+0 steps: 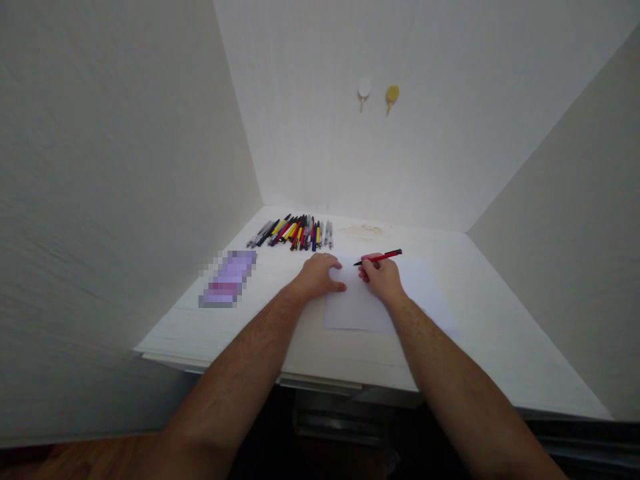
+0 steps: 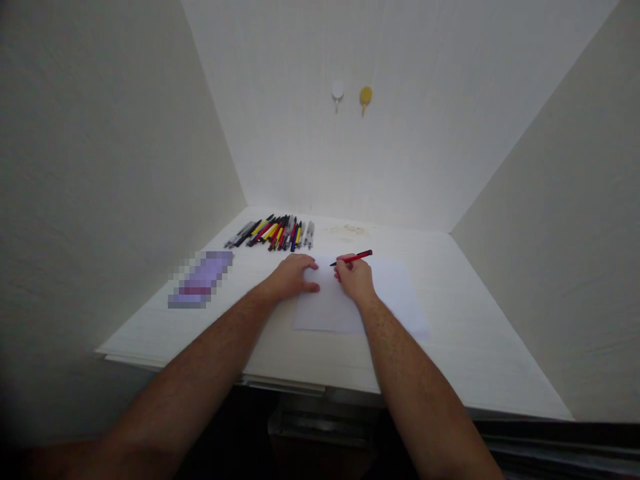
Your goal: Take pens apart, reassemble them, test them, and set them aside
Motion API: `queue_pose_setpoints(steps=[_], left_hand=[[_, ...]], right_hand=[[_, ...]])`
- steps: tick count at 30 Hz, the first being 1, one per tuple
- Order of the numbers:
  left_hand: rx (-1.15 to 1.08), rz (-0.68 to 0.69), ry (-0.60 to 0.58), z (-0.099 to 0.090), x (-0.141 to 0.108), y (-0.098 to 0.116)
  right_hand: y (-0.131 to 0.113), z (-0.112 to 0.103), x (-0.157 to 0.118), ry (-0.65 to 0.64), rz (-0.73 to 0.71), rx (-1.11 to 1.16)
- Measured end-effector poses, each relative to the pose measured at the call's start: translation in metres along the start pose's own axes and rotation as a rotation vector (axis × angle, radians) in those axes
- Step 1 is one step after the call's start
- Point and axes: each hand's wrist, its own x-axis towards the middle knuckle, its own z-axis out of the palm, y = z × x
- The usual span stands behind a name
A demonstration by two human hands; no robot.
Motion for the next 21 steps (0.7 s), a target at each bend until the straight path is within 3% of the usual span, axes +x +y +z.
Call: queue_pose_setpoints(steps=[3, 8, 21], left_hand=[[0.015, -0.032, 0.01, 0.0017, -0.0004, -0.0034], [0.009, -0.041, 0.013, 0.0015, -0.0015, -0.0052], [0.015, -0.026, 0.001, 0.0007, -0.0015, -0.0052]], right_hand=[[-0.0001, -0.0023, -0.0034, 0.02, -0.071, -0.149], [-0.0004, -0.0015, -0.0056, -0.069, -0.162, -0.242], [-0.0056, -0.004, -0.008, -0.003, -0.135, -0.336]])
